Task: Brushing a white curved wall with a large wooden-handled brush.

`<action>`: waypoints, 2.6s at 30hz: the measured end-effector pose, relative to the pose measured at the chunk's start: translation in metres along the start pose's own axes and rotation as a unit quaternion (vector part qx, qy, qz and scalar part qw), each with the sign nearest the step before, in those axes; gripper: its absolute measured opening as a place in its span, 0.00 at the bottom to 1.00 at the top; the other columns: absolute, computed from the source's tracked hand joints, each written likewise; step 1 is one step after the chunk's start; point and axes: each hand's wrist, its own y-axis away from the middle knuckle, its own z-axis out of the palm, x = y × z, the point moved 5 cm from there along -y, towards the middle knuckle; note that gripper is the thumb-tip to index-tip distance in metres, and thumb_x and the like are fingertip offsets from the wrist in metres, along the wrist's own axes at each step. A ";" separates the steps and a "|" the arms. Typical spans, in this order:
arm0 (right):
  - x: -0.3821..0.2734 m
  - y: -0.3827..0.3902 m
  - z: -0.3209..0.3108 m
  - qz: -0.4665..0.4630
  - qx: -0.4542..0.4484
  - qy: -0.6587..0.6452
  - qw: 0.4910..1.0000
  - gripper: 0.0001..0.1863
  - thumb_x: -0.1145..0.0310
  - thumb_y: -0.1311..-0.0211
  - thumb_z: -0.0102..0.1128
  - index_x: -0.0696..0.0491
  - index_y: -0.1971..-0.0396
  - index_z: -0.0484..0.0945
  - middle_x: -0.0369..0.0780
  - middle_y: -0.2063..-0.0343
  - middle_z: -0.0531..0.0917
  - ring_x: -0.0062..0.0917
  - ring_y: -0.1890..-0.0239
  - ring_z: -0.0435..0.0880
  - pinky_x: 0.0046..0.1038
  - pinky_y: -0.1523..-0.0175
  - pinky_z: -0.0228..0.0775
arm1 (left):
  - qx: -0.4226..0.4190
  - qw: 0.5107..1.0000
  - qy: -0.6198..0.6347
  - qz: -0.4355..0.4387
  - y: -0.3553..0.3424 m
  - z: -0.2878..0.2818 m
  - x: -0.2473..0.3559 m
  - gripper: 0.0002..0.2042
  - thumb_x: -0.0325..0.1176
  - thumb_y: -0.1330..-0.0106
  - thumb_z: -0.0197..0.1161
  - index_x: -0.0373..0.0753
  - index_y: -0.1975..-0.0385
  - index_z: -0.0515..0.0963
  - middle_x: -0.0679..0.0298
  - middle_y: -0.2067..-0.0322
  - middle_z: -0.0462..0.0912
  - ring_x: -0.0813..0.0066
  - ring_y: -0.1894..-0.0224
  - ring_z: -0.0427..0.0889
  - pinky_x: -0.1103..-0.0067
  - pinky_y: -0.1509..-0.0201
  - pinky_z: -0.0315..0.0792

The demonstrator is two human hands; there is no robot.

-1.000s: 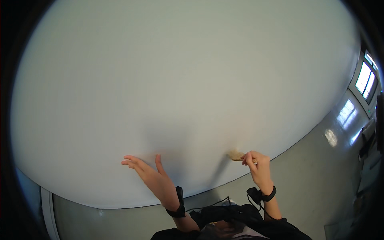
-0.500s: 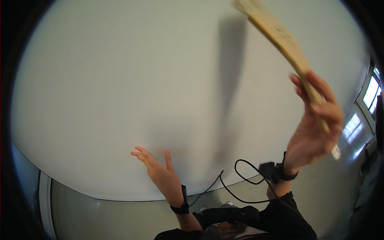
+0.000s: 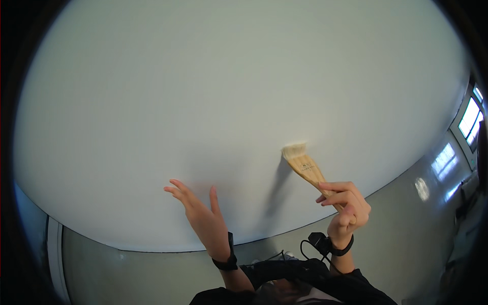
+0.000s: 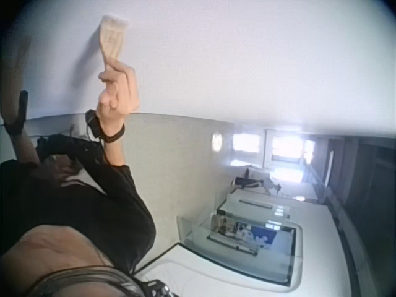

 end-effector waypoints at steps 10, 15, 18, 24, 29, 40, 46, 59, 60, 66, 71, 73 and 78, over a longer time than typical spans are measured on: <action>0.030 0.068 0.011 -0.033 -0.048 0.029 0.998 0.26 0.61 0.23 0.45 0.64 0.78 0.77 0.54 0.58 0.85 0.35 0.73 0.88 0.32 0.67 0.85 | -0.025 0.999 -0.015 -0.041 -0.004 -0.031 -0.018 0.36 0.42 0.24 0.60 0.38 0.22 0.52 0.41 0.22 0.49 0.42 0.22 0.55 0.57 0.24 0.57; 0.040 0.083 0.012 -0.014 -0.076 0.061 0.995 0.05 0.80 0.44 0.56 0.61 0.75 0.81 0.48 0.60 0.86 0.30 0.75 0.86 0.27 0.67 0.80 | -0.010 0.988 -0.062 -0.138 -0.009 -0.039 -0.038 0.39 0.49 0.25 0.59 0.40 0.21 0.50 0.42 0.22 0.49 0.46 0.20 0.50 0.58 0.22 0.53; 0.030 0.078 0.002 0.089 -0.083 0.135 0.983 0.02 0.81 0.44 0.64 0.60 0.75 0.81 0.42 0.62 0.87 0.25 0.79 0.81 0.25 0.73 0.72 | -0.047 0.982 -0.062 -0.173 -0.001 -0.040 -0.059 0.41 0.51 0.25 0.59 0.42 0.20 0.46 0.43 0.22 0.45 0.46 0.20 0.49 0.59 0.21 0.52; -0.032 0.033 -0.014 -0.052 0.028 0.002 0.998 0.09 0.73 0.34 0.68 0.63 0.69 0.81 0.51 0.53 0.81 0.33 0.69 0.88 0.29 0.65 0.82 | -0.078 0.987 0.020 -0.138 0.008 -0.027 -0.076 0.43 0.50 0.24 0.59 0.44 0.19 0.38 0.40 0.21 0.38 0.42 0.20 0.45 0.58 0.22 0.54; -0.059 -0.043 0.002 -0.200 0.016 -0.031 0.979 0.13 0.67 0.35 0.70 0.65 0.65 0.83 0.56 0.47 0.78 0.43 0.58 0.89 0.37 0.55 0.86 | -0.058 0.992 0.028 -0.110 0.005 -0.026 -0.075 0.42 0.45 0.22 0.59 0.43 0.20 0.37 0.37 0.22 0.37 0.42 0.20 0.42 0.59 0.23 0.56; -0.070 -0.078 0.028 -0.256 0.023 0.108 0.960 0.06 0.82 0.55 0.71 0.64 0.76 0.81 0.52 0.58 0.87 0.35 0.68 0.86 0.29 0.67 0.78 | -0.040 0.993 0.017 -0.114 0.010 -0.015 -0.074 0.52 0.51 0.29 0.67 0.41 0.20 0.33 0.31 0.24 0.35 0.37 0.21 0.42 0.59 0.25 0.60; -0.053 -0.018 0.023 -0.168 -0.090 0.097 0.977 0.07 0.81 0.57 0.71 0.62 0.78 0.79 0.53 0.61 0.86 0.34 0.75 0.83 0.26 0.73 0.74 | -0.011 0.996 -0.002 -0.085 0.013 -0.008 -0.079 0.55 0.52 0.31 0.69 0.40 0.20 0.32 0.31 0.23 0.35 0.38 0.20 0.40 0.59 0.25 0.61; -0.045 0.004 -0.006 -0.133 -0.060 0.003 0.989 0.07 0.81 0.57 0.72 0.61 0.77 0.82 0.50 0.58 0.87 0.30 0.73 0.85 0.24 0.73 0.73 | 0.008 0.993 0.028 -0.113 0.015 -0.012 -0.071 0.55 0.48 0.34 0.73 0.40 0.20 0.34 0.35 0.22 0.33 0.42 0.19 0.37 0.58 0.21 0.51; -0.041 0.008 -0.002 -0.131 -0.074 0.021 0.988 0.03 0.80 0.52 0.71 0.60 0.78 0.83 0.48 0.60 0.88 0.29 0.74 0.86 0.25 0.73 0.75 | 0.015 0.993 0.034 -0.112 0.014 -0.012 -0.070 0.55 0.47 0.33 0.73 0.41 0.20 0.34 0.36 0.22 0.33 0.42 0.19 0.37 0.58 0.21 0.49; -0.006 0.061 0.028 -0.019 -0.179 0.056 0.982 0.03 0.79 0.44 0.72 0.60 0.73 0.84 0.41 0.64 0.87 0.29 0.74 0.86 0.28 0.69 0.78 | 0.030 0.994 0.057 -0.085 0.011 -0.016 -0.085 0.53 0.46 0.33 0.72 0.42 0.20 0.37 0.37 0.22 0.33 0.43 0.19 0.36 0.58 0.20 0.47; 0.022 0.079 0.054 0.070 -0.281 0.029 0.957 0.07 0.75 0.40 0.72 0.59 0.74 0.81 0.40 0.69 0.84 0.32 0.75 0.83 0.28 0.70 0.76 | 0.008 0.992 0.091 -0.089 0.009 -0.028 -0.083 0.50 0.46 0.31 0.70 0.41 0.20 0.39 0.36 0.22 0.38 0.45 0.18 0.37 0.60 0.19 0.43; 0.023 0.081 0.057 0.121 -0.341 0.033 0.932 0.07 0.73 0.38 0.70 0.60 0.73 0.84 0.40 0.71 0.84 0.32 0.73 0.85 0.27 0.68 0.77 | -0.010 0.987 0.109 -0.122 0.011 -0.031 -0.085 0.50 0.44 0.30 0.69 0.42 0.20 0.38 0.35 0.22 0.39 0.46 0.18 0.38 0.61 0.19 0.43; -0.020 0.030 0.030 0.093 -0.266 -0.099 0.954 0.08 0.73 0.37 0.69 0.58 0.76 0.84 0.41 0.67 0.87 0.29 0.72 0.87 0.27 0.68 0.79 | -0.067 0.988 0.073 -0.122 0.008 -0.046 -0.081 0.44 0.41 0.29 0.67 0.42 0.20 0.46 0.41 0.21 0.41 0.48 0.19 0.43 0.60 0.20 0.46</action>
